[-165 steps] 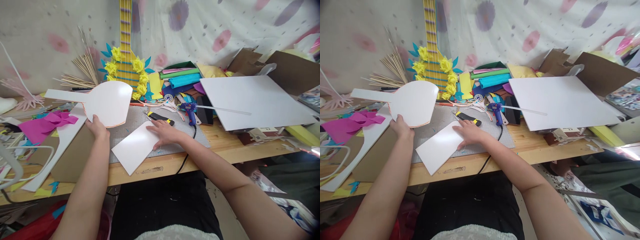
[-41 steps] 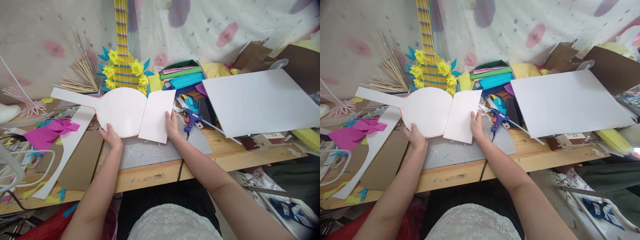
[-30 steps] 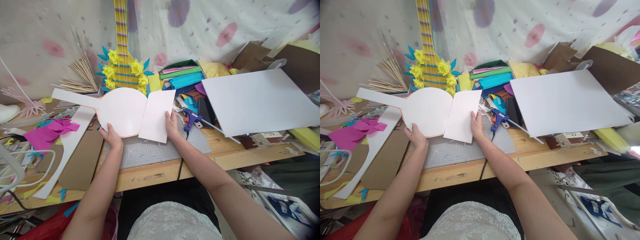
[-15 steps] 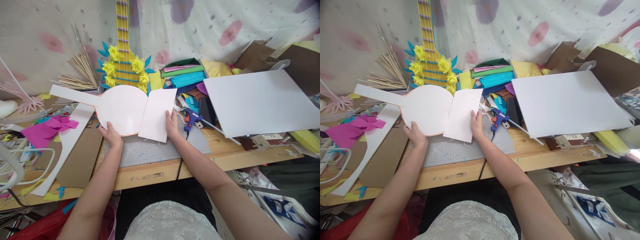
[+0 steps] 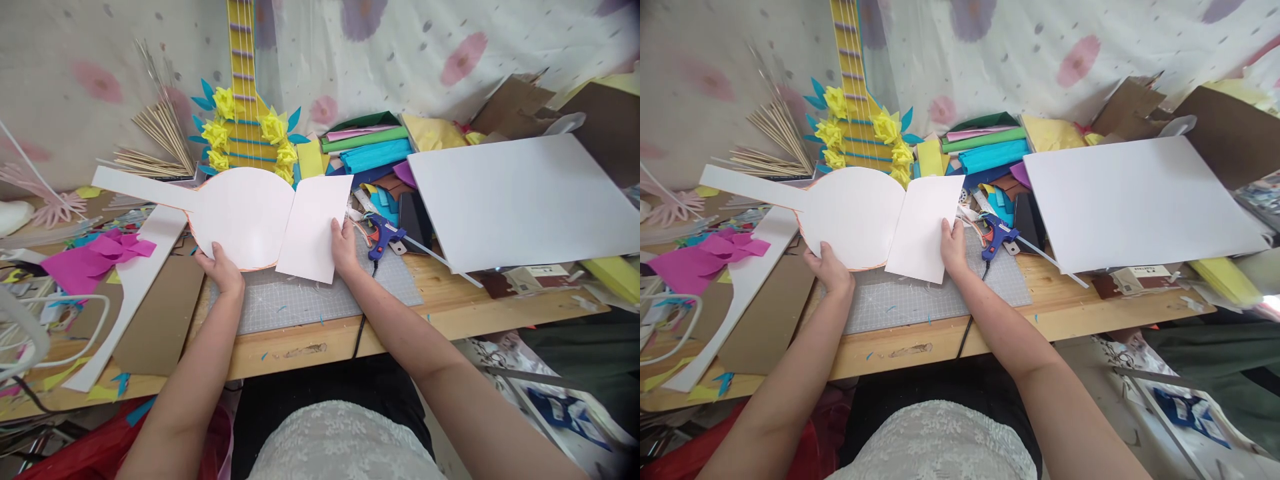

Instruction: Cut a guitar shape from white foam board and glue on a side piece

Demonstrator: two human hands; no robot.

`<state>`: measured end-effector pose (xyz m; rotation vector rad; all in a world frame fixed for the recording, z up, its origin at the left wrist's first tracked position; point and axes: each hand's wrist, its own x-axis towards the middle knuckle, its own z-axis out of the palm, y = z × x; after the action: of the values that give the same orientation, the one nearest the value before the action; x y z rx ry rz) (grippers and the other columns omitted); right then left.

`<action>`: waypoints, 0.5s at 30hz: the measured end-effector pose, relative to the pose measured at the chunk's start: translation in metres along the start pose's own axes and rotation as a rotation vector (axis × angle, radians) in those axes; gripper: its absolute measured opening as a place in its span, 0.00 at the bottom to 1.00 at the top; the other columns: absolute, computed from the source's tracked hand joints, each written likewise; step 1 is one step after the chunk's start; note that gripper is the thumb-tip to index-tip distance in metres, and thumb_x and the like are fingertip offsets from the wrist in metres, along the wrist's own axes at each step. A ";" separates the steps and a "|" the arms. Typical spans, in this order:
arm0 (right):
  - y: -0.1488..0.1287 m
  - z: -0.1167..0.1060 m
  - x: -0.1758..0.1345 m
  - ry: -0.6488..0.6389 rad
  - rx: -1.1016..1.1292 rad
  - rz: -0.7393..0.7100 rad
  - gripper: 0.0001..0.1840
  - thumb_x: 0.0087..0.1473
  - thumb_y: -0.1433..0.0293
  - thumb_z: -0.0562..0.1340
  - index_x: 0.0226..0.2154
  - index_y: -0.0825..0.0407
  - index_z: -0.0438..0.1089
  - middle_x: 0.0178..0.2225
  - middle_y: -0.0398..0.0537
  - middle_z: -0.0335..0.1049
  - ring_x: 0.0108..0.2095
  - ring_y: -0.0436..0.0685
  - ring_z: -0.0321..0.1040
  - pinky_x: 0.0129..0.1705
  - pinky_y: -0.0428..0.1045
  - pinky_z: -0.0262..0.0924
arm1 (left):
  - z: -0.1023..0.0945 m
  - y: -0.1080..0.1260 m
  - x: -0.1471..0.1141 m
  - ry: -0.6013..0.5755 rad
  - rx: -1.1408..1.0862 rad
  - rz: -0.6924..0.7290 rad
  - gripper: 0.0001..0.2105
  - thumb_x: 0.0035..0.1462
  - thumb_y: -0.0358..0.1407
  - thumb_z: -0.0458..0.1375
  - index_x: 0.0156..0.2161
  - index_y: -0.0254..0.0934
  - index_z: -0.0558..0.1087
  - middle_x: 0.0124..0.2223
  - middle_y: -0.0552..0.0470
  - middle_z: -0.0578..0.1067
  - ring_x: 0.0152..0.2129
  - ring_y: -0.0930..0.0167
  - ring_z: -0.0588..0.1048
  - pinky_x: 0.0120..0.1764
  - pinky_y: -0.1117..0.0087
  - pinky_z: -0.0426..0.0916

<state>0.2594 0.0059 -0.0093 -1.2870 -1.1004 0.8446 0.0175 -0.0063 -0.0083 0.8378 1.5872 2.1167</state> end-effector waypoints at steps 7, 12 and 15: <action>-0.003 0.002 0.000 0.103 -0.016 0.032 0.22 0.54 0.50 0.51 0.40 0.50 0.60 0.42 0.52 0.68 0.43 0.59 0.67 0.48 0.59 0.62 | -0.001 -0.002 0.002 -0.029 0.092 0.040 0.16 0.59 0.43 0.48 0.49 0.39 0.56 0.51 0.45 0.67 0.46 0.72 0.71 0.49 0.68 0.66; -0.005 0.002 -0.001 0.057 -0.121 0.011 0.23 0.57 0.50 0.47 0.41 0.51 0.60 0.43 0.53 0.68 0.42 0.58 0.67 0.46 0.56 0.63 | -0.009 0.013 -0.001 -0.037 0.110 -0.039 0.15 0.57 0.39 0.48 0.49 0.38 0.58 0.50 0.45 0.69 0.45 0.73 0.71 0.48 0.69 0.67; -0.004 0.004 -0.003 -0.009 -0.190 -0.004 0.25 0.59 0.50 0.44 0.43 0.52 0.60 0.42 0.55 0.68 0.41 0.57 0.68 0.44 0.55 0.64 | -0.032 0.018 0.000 -0.034 0.131 -0.073 0.14 0.57 0.37 0.47 0.48 0.37 0.60 0.48 0.46 0.70 0.44 0.72 0.71 0.48 0.68 0.67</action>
<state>0.2539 0.0036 -0.0057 -1.4383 -1.2126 0.7577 -0.0025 -0.0351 0.0030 0.8396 1.7264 1.9554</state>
